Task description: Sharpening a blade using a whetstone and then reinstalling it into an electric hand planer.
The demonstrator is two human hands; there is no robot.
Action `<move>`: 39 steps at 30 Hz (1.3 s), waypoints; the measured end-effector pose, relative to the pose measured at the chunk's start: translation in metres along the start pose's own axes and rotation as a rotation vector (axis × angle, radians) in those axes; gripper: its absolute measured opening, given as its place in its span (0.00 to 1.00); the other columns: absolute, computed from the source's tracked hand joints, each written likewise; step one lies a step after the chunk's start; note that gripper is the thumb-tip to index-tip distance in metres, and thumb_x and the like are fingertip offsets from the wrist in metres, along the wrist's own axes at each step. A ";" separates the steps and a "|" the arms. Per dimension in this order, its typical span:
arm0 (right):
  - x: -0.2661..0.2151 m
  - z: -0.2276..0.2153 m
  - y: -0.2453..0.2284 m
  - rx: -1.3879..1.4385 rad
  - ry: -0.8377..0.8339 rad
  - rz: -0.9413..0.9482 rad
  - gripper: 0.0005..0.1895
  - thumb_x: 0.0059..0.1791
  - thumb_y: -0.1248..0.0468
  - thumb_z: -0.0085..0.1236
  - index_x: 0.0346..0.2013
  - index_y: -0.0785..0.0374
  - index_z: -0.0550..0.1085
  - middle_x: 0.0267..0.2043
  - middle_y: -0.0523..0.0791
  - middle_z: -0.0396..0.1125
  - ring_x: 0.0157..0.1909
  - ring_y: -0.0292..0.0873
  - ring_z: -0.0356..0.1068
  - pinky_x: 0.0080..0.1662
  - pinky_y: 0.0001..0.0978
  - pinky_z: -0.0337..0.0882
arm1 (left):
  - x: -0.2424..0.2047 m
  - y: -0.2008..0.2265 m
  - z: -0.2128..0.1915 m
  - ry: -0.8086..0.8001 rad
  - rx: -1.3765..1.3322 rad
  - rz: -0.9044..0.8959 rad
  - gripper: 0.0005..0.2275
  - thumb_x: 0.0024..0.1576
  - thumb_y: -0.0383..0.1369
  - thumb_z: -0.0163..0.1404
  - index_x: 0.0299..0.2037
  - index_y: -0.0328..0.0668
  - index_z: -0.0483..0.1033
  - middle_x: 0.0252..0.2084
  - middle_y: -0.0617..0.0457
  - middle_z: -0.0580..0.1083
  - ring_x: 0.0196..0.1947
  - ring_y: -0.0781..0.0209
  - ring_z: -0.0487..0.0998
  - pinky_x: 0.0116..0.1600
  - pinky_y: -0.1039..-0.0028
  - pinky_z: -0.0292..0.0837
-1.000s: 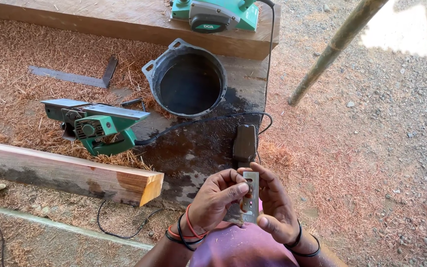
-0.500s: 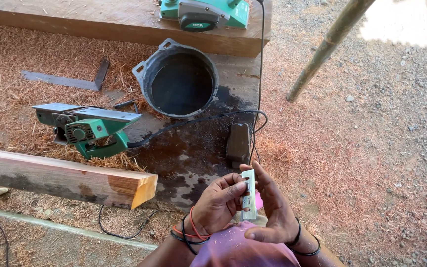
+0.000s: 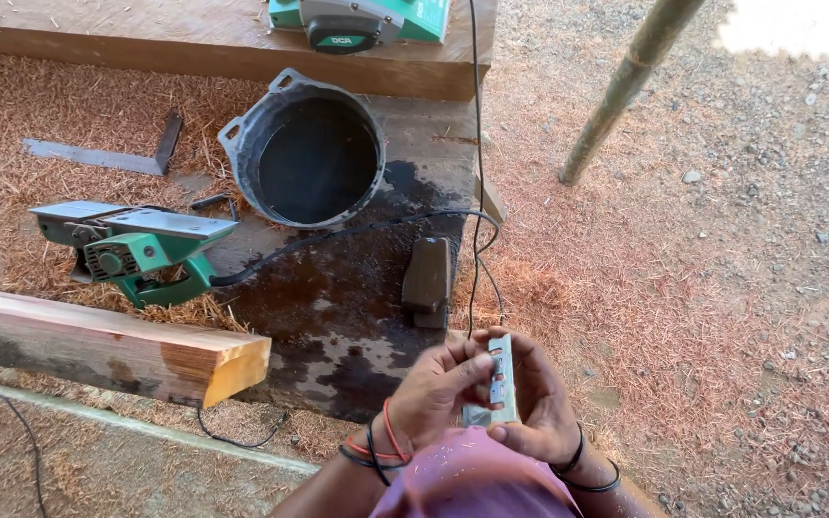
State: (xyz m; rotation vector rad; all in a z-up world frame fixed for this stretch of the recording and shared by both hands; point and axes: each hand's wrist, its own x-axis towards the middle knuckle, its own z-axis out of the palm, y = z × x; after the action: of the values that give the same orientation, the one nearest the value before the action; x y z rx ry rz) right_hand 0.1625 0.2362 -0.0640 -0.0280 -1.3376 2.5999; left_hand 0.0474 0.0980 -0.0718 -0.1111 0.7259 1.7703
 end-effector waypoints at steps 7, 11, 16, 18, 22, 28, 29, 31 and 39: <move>-0.009 -0.076 -0.012 -0.278 0.090 -0.113 0.49 0.40 0.57 0.72 0.70 0.69 0.58 0.68 0.52 0.61 0.67 0.47 0.62 0.69 0.42 0.58 | 0.058 0.050 0.000 1.003 1.918 0.459 0.33 0.45 0.50 0.65 0.55 0.39 0.68 0.50 0.44 0.74 0.52 0.48 0.74 0.54 0.54 0.71; -0.016 -0.108 -0.018 -0.432 0.107 -0.115 0.49 0.41 0.57 0.71 0.70 0.68 0.57 0.66 0.51 0.61 0.65 0.46 0.63 0.67 0.42 0.60 | 0.105 0.047 -0.017 1.138 2.063 -0.024 0.54 0.42 0.55 0.65 0.70 0.35 0.44 0.60 0.36 0.63 0.60 0.40 0.66 0.58 0.49 0.67; -0.027 -0.135 -0.028 -0.512 0.136 -0.093 0.48 0.41 0.56 0.69 0.70 0.67 0.57 0.65 0.51 0.62 0.62 0.46 0.65 0.65 0.44 0.64 | 0.124 0.043 -0.023 1.171 2.041 -0.146 0.52 0.43 0.51 0.65 0.71 0.35 0.43 0.60 0.36 0.63 0.60 0.39 0.68 0.59 0.50 0.68; -0.031 -0.145 -0.028 -0.509 0.151 -0.050 0.48 0.41 0.55 0.69 0.70 0.66 0.57 0.65 0.51 0.62 0.62 0.46 0.66 0.64 0.45 0.64 | 0.125 0.045 -0.022 1.169 2.010 -0.144 0.53 0.43 0.52 0.64 0.71 0.34 0.42 0.60 0.36 0.63 0.60 0.39 0.69 0.60 0.50 0.68; -0.036 -0.163 -0.025 -0.496 0.147 -0.014 0.48 0.41 0.55 0.69 0.70 0.66 0.57 0.65 0.51 0.63 0.61 0.47 0.67 0.64 0.44 0.64 | 0.126 0.046 -0.014 1.198 1.960 -0.166 0.53 0.42 0.51 0.65 0.71 0.34 0.42 0.61 0.34 0.63 0.60 0.37 0.69 0.62 0.51 0.66; -0.027 -0.178 -0.028 -0.534 0.139 -0.032 0.48 0.39 0.56 0.70 0.69 0.67 0.58 0.64 0.51 0.63 0.59 0.46 0.66 0.62 0.44 0.65 | 0.126 0.042 -0.036 1.229 1.988 -0.047 0.51 0.42 0.49 0.65 0.69 0.32 0.44 0.59 0.32 0.64 0.59 0.36 0.69 0.63 0.50 0.64; -0.025 -0.179 -0.028 -0.530 0.149 -0.019 0.48 0.39 0.56 0.70 0.69 0.66 0.58 0.64 0.51 0.63 0.59 0.46 0.67 0.61 0.44 0.65 | 0.123 0.043 -0.037 1.215 1.987 -0.002 0.50 0.41 0.47 0.64 0.68 0.32 0.46 0.58 0.32 0.65 0.58 0.37 0.70 0.61 0.49 0.64; -0.024 -0.181 -0.029 -0.528 0.154 -0.007 0.48 0.39 0.56 0.69 0.68 0.66 0.59 0.63 0.50 0.63 0.59 0.46 0.67 0.61 0.44 0.65 | 0.112 0.047 -0.031 1.204 1.983 0.046 0.48 0.41 0.46 0.64 0.67 0.31 0.47 0.57 0.33 0.65 0.57 0.38 0.70 0.60 0.48 0.65; -0.027 -0.184 -0.019 -0.548 0.247 0.074 0.49 0.37 0.54 0.70 0.68 0.66 0.59 0.62 0.52 0.64 0.57 0.48 0.68 0.59 0.46 0.66 | 0.070 0.170 0.021 1.258 2.122 0.241 0.43 0.43 0.50 0.59 0.63 0.26 0.57 0.55 0.33 0.70 0.54 0.37 0.74 0.58 0.47 0.66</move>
State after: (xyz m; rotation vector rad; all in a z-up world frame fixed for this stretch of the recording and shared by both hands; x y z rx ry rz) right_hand 0.2136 0.3896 -0.1588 -0.4744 -1.9213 2.1099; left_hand -0.1232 0.1429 -0.0145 0.3623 3.1052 0.0782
